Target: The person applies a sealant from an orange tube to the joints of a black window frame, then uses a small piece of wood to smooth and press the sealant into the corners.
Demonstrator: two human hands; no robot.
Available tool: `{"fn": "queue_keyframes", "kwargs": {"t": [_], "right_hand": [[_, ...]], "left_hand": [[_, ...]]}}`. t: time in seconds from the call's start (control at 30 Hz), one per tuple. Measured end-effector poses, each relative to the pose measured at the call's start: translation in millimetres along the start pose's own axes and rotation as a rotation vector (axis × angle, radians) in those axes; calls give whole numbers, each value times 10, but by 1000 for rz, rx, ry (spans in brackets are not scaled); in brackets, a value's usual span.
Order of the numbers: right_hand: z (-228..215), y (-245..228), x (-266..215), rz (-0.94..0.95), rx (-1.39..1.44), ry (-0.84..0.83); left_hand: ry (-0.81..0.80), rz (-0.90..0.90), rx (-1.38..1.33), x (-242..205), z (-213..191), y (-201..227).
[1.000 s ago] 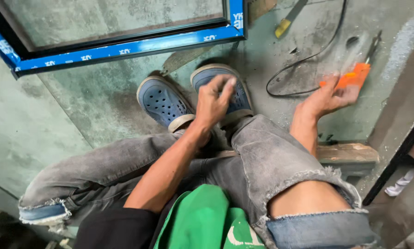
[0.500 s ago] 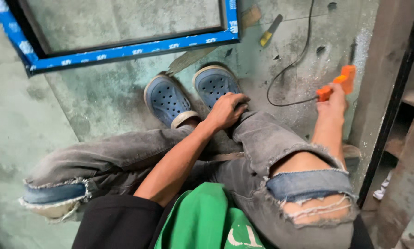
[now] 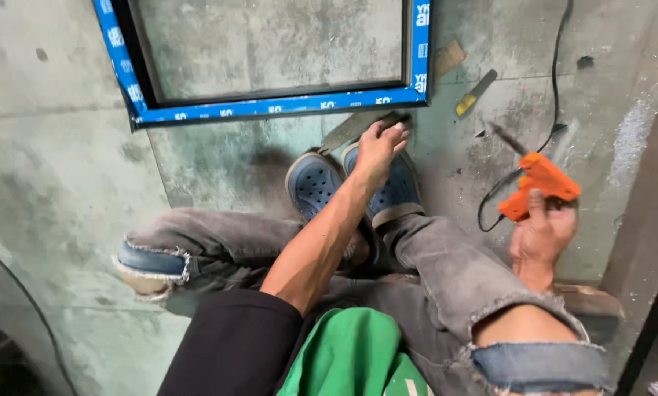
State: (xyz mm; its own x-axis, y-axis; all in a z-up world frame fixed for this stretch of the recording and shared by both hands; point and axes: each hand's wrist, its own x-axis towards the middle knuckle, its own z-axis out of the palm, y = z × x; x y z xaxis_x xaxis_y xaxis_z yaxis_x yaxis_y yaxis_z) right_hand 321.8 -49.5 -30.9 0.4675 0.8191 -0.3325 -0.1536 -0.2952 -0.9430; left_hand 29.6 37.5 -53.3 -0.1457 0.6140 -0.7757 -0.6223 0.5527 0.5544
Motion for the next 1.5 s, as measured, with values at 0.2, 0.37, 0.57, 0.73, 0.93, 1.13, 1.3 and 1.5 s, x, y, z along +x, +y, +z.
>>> {"fn": "queue_keyframes", "kwargs": {"t": [0.2,0.37,0.57,0.73,0.93,1.13,1.3,1.5], "right_hand": [[575,289,109,219,205,-60],[767,492,393,316,313,-46],[1014,485,797,250,347,103],[1223,544,1212,71,245,146],[1339,574,939,-166,-590,437],[2216,321,896,-173,-553,-444],[2355,600,1010,141,-790,-380],[2310,579,909,150,-656,-331]], "left_hand": [[138,-179,-415,238,31,44],[88,143,591,64,-272,351],[254,834,1501,127,-851,188],[229,887,1375,166,-962,122],[187,763,1353,206,-938,295],[265,647,1369,286,-859,269],[534,421,1316,313,-604,109],[703,476,903,409,-500,24]]}}
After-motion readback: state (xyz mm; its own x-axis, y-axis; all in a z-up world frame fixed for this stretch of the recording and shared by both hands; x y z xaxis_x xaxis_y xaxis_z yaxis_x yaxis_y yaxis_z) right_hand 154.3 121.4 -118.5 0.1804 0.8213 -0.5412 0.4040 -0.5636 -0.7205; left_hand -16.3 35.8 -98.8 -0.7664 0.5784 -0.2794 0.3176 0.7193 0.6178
